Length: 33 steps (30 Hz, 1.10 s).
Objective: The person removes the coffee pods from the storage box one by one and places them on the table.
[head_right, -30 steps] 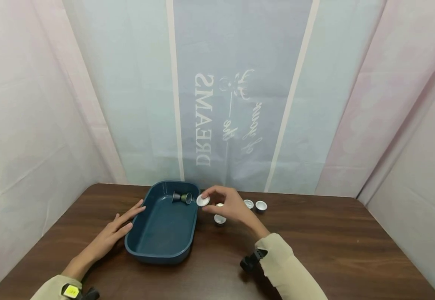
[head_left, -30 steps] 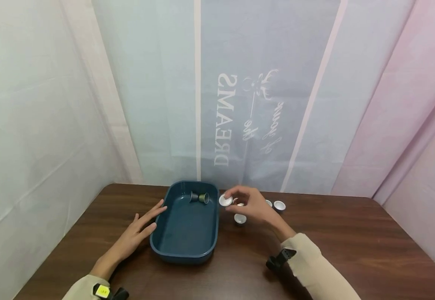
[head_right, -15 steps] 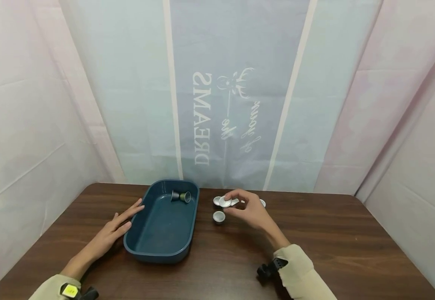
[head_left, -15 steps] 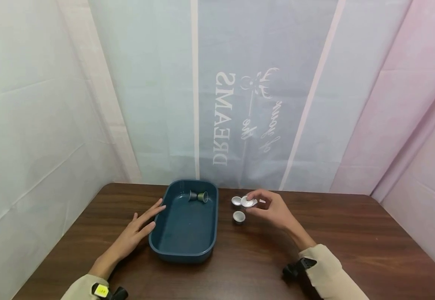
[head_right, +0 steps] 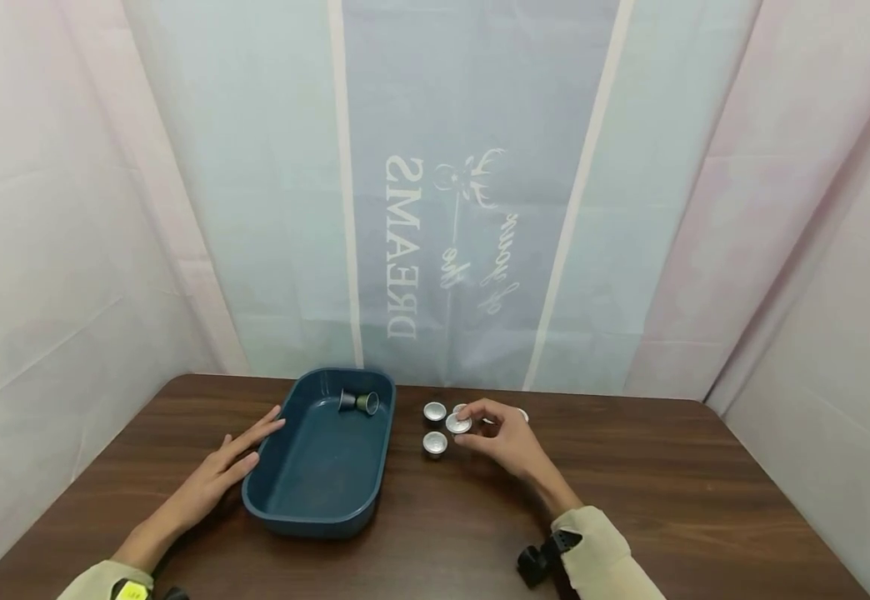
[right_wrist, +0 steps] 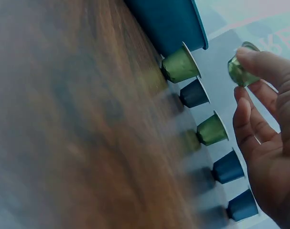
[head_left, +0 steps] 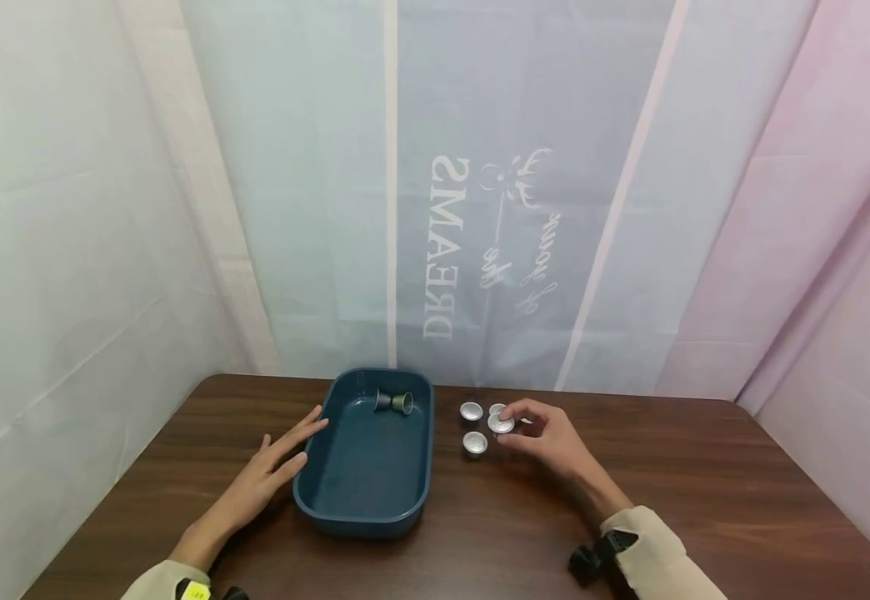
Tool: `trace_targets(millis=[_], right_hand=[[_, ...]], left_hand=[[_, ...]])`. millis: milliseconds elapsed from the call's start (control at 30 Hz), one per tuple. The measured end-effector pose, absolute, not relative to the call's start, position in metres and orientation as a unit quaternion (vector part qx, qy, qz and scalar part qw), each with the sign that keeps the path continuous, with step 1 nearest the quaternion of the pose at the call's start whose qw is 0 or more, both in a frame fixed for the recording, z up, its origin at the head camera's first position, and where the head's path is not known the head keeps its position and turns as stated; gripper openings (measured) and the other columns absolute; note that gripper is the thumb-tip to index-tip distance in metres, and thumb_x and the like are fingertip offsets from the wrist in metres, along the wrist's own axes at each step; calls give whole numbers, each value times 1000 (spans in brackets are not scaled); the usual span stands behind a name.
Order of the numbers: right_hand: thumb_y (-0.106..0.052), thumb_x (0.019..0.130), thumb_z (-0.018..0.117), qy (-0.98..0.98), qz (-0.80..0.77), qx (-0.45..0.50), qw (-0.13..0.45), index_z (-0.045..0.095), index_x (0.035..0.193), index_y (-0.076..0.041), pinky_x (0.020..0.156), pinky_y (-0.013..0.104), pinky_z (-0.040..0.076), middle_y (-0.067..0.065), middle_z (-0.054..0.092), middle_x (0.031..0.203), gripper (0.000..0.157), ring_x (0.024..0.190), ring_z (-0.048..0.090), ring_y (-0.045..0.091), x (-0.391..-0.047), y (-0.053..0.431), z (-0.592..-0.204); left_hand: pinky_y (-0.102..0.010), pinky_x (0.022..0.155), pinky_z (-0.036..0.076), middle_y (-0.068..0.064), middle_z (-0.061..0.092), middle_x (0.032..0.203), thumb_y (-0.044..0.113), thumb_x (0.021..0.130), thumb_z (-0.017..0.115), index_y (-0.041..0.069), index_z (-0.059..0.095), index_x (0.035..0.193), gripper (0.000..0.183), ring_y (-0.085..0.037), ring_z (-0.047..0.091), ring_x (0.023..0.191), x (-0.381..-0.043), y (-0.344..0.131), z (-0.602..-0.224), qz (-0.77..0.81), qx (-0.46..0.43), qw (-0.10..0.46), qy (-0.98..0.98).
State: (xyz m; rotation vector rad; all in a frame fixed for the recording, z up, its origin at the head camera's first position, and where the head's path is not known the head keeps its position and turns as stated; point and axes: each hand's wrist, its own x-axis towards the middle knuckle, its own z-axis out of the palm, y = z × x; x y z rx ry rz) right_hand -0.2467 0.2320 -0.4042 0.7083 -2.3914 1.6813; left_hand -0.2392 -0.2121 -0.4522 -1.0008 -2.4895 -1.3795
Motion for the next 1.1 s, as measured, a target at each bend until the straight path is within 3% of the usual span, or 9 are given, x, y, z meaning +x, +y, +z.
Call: trace_targets(millis=[167,400,633,800,1100], right_hand=[[-1,74,81,-801,541,243,79,67,97,0,65,30,53,11,65,94,27,77,63,27,-244,235,-413],[-1,75,81,-802,534,251,94,67,97,0,63,27,52,13,65,92,27,72,61,19,-246,241,-432],[-12,74,84,-820,518,227,92,69,96,-12,63,25,52,2,67,91,27,71,62,14,-253,249,-454],[-16,74,84,-826,513,216,91,69,95,-15,66,26,53,1,67,90,26,74,63,15,-252,248,-458],[-2,75,80,-851,476,198,103,68,96,-2,67,28,54,9,68,91,24,75,65,21,-236,235,-429]], left_hand=[[-79,91,-10,-1,18,158,9,102,42,15,37,149,47,-6,18,140,-239,-212,-452,-455,-327,64,-826],[-79,90,-9,-3,18,158,7,102,42,15,37,149,48,-3,18,140,-237,-213,-453,-456,-330,67,-824],[-79,91,-9,-2,18,158,7,102,42,16,36,149,48,-7,18,141,-239,-212,-453,-454,-333,67,-824],[-79,91,-8,-1,18,158,7,102,42,16,37,149,48,-5,19,140,-238,-214,-455,-451,-334,66,-825],[-79,91,-8,-5,19,158,8,102,42,19,37,149,48,-8,18,141,-239,-214,-453,-448,-325,69,-830]])
